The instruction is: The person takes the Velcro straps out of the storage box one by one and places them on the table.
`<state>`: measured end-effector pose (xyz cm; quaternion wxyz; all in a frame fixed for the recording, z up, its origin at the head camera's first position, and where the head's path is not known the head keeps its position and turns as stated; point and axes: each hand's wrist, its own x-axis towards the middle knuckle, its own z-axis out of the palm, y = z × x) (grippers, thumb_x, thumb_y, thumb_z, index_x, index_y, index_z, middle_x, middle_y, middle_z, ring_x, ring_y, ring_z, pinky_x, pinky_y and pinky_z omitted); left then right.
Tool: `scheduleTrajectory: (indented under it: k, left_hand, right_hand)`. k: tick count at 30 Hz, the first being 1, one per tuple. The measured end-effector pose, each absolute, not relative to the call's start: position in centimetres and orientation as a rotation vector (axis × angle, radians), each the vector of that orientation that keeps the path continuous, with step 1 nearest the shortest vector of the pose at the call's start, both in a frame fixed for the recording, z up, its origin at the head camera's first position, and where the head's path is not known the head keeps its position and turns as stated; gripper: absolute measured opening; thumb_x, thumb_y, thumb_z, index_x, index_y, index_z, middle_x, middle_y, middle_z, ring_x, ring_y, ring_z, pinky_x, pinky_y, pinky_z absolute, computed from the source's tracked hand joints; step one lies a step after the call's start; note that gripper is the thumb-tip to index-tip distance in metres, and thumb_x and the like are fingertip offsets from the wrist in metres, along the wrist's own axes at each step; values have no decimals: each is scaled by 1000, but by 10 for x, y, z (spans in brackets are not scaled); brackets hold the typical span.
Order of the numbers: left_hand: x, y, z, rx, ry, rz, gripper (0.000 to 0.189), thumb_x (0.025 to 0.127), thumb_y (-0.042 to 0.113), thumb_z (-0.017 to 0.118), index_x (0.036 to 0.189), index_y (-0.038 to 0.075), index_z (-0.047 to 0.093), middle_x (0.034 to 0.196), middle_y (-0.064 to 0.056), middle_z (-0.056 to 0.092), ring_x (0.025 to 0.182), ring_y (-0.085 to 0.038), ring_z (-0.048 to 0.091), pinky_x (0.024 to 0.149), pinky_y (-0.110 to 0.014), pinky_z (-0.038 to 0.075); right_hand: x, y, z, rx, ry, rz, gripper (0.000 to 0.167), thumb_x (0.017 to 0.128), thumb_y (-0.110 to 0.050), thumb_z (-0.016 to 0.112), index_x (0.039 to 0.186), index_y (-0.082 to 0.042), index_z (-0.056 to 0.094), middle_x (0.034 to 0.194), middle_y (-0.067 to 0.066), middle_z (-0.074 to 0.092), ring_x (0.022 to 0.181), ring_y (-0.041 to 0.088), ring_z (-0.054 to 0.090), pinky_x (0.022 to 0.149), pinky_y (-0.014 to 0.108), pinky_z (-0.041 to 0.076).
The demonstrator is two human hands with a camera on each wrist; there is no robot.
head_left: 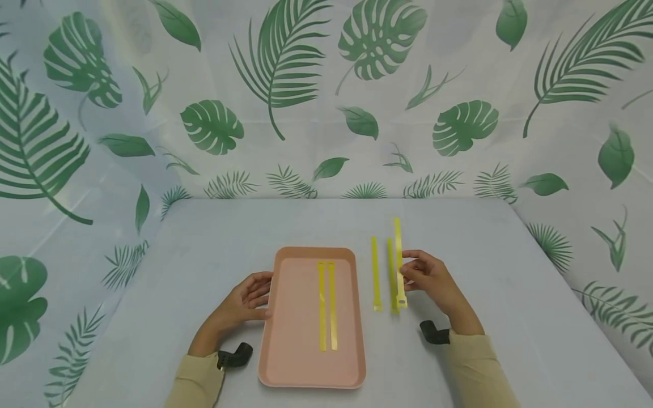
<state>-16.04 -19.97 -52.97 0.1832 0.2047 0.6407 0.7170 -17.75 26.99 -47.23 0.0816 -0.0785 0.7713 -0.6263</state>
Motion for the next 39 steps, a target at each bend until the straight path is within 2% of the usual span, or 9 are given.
scheduleTrajectory:
  k: [8, 20, 30, 39]
  left_hand:
    - [-161, -200, -532, 571, 1813, 2023, 87, 90, -3, 83, 157, -19, 30, 162, -44, 31, 136, -6, 59, 111, -27, 54]
    - [-160, -201, -531, 541, 1809, 2024, 88, 89, -5, 83, 158, -18, 30, 162, -44, 32, 136, -8, 59, 111, -28, 55]
    - [-160, -200, -531, 543, 1815, 2024, 88, 89, -4, 84, 158, -18, 31, 162, -43, 33, 138, -12, 58, 112, -28, 54]
    - [-161, -200, -530, 546, 1813, 2022, 89, 88, -3, 85, 157, -18, 31, 162, -44, 33, 137, -10, 58, 112, -28, 54]
  right_hand:
    - [-183, 284, -479, -149, 2297, -1760, 48, 107, -1, 65, 146, 18, 46, 96, 8, 69, 82, 12, 68, 76, 28, 67]
    - [-191, 287, -482, 144, 2306, -1523, 47, 103, 1, 69, 143, 16, 50, 95, 11, 71, 78, 15, 71, 69, 29, 67]
    - [-190, 282, -480, 146, 2378, -1435, 42, 103, 2, 69, 139, 17, 51, 90, 11, 68, 72, 15, 70, 65, 27, 66]
    - [-188, 282, -474, 147, 2569, -1202, 41, 102, -8, 74, 135, 12, 57, 92, 12, 69, 71, 17, 74, 67, 32, 65]
